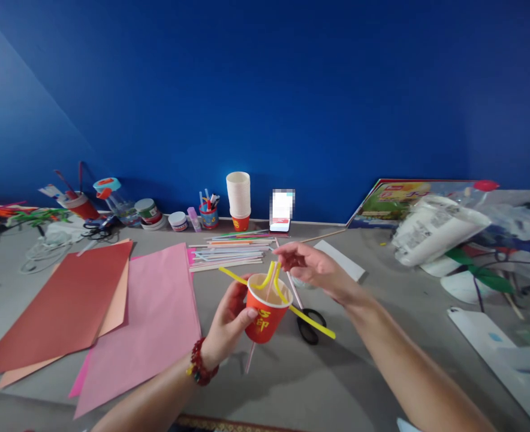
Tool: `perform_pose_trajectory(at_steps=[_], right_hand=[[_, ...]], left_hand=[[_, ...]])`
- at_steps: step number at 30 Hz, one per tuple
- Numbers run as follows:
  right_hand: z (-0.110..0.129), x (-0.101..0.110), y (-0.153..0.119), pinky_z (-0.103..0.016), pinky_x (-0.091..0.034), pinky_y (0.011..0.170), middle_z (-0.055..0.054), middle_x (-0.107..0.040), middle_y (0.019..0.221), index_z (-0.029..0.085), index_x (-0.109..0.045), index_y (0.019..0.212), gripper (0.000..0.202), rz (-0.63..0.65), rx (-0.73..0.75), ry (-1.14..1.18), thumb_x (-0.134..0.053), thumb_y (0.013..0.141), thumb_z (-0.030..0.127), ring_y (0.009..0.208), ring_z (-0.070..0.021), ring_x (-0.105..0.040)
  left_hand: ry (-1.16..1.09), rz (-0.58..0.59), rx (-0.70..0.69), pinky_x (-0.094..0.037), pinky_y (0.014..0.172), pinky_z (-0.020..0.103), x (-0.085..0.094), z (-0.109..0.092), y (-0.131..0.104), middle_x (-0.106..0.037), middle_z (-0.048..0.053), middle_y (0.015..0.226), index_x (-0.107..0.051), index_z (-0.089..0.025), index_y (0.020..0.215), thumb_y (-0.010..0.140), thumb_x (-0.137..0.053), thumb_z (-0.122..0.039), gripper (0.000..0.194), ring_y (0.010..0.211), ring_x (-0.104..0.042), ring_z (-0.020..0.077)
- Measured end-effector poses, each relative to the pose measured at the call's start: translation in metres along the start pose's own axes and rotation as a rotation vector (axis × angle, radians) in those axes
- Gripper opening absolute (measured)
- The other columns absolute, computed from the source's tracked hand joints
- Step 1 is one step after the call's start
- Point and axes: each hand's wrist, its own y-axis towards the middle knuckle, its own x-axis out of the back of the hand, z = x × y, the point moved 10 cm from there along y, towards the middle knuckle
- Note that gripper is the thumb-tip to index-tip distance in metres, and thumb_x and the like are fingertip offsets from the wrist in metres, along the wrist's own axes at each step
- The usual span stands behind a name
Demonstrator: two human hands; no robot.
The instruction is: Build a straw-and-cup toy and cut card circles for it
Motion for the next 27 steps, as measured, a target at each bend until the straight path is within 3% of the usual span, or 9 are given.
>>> perform_pose_trajectory(at_steps=[3,7,13,21,27], right_hand=[[0.011,-0.021,0.007,-0.029,-0.046,0.075,-0.002,-0.066,0.085,0.019,-0.068,0.092,0.022,0.015,-0.014,-0.161,-0.070,0.084,0.038,0.079,-0.0166,-0.058],[0.016,-0.026,0.010,-0.026,-0.042,0.063,0.002,-0.057,0.066,0.018,-0.062,0.072,0.027,-0.076,-0.004,-0.311,-0.066,0.086,0.041,0.065,-0.0135,-0.052],[0.014,-0.020,0.008,-0.024,-0.041,0.061,0.002,-0.059,0.067,0.018,-0.061,0.073,0.027,-0.115,-0.026,-0.371,-0.065,0.087,0.041,0.066,-0.0133,-0.053],[0.016,-0.032,0.013,-0.024,-0.037,0.059,0.004,-0.054,0.067,0.019,-0.058,0.073,0.026,0.033,-0.025,-0.433,-0.060,0.091,0.038,0.064,-0.0120,-0.048],[0.013,-0.030,0.012,-0.022,-0.034,0.056,0.004,-0.050,0.066,0.019,-0.055,0.073,0.031,0.032,-0.084,-0.374,-0.060,0.090,0.044,0.063,-0.0113,-0.045]], left_hand=[[0.034,-0.011,-0.003,-0.050,0.097,0.037,0.001,0.000,0.000,-0.061,0.011,0.131,-0.055,-0.025,0.128,0.080,-0.073,-0.041,0.054,0.115,-0.060,0.0264],[0.048,0.000,-0.029,-0.051,0.093,0.034,-0.002,-0.006,0.000,-0.063,0.009,0.124,-0.056,-0.025,0.126,0.079,-0.075,-0.036,0.052,0.107,-0.063,0.0244],[0.140,-0.001,-0.110,-0.048,0.097,0.037,-0.007,-0.021,0.002,-0.056,0.012,0.129,-0.059,-0.023,0.125,0.077,-0.076,-0.036,0.053,0.115,-0.057,0.0290],[0.074,0.045,-0.004,-0.050,0.094,0.031,-0.007,-0.004,0.000,-0.065,0.010,0.125,-0.057,-0.024,0.131,0.081,-0.074,-0.033,0.053,0.111,-0.063,0.0252],[0.039,0.012,0.038,-0.051,0.096,0.033,-0.005,0.000,0.000,-0.067,0.011,0.127,-0.058,-0.022,0.132,0.080,-0.074,-0.034,0.055,0.113,-0.064,0.0272]])
